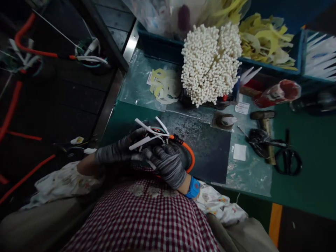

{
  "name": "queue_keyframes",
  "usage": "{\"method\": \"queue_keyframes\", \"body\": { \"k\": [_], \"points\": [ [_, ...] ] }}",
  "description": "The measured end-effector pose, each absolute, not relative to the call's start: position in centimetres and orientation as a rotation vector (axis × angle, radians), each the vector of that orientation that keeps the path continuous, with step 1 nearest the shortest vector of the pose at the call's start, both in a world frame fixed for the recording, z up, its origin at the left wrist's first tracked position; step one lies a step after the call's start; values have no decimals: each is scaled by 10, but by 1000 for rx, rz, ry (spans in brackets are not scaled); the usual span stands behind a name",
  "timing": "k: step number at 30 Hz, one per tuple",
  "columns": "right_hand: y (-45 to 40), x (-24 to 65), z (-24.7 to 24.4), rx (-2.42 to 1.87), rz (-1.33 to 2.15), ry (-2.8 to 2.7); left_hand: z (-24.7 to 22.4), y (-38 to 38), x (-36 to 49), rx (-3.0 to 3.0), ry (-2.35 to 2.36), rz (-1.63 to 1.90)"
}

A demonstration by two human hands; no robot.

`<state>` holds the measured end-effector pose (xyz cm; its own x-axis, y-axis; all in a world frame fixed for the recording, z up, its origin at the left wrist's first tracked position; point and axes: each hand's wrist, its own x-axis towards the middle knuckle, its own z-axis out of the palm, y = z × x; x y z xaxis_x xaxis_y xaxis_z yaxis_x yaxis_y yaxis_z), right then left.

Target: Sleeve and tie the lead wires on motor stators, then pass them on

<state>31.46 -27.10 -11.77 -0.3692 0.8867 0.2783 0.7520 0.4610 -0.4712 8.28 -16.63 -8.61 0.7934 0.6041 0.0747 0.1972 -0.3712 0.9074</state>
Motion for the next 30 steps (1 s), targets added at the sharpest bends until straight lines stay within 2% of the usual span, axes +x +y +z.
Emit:
{"method": "queue_keyframes", "body": {
  "k": [10, 15, 17, 23, 30],
  "points": [
    [-273, 302, -109, -1450, 345, -2265, -97, -188, 78, 2099, 755, 547],
    [-279, 314, -99, -1246, 238, -2146, -101, -202, 75, 2005, 848, 532],
    [-280, 324, -97, -1301, 217, -2057, -101, -206, 82, 1995, 849, 594],
    [-267, 344, -113, -1615, 369, -1829, -93, -206, 116, 2141, 720, 804],
    [-263, 367, -133, -1474, 585, -1961, -92, -203, 112, 2244, 598, 729]
  ]
}}
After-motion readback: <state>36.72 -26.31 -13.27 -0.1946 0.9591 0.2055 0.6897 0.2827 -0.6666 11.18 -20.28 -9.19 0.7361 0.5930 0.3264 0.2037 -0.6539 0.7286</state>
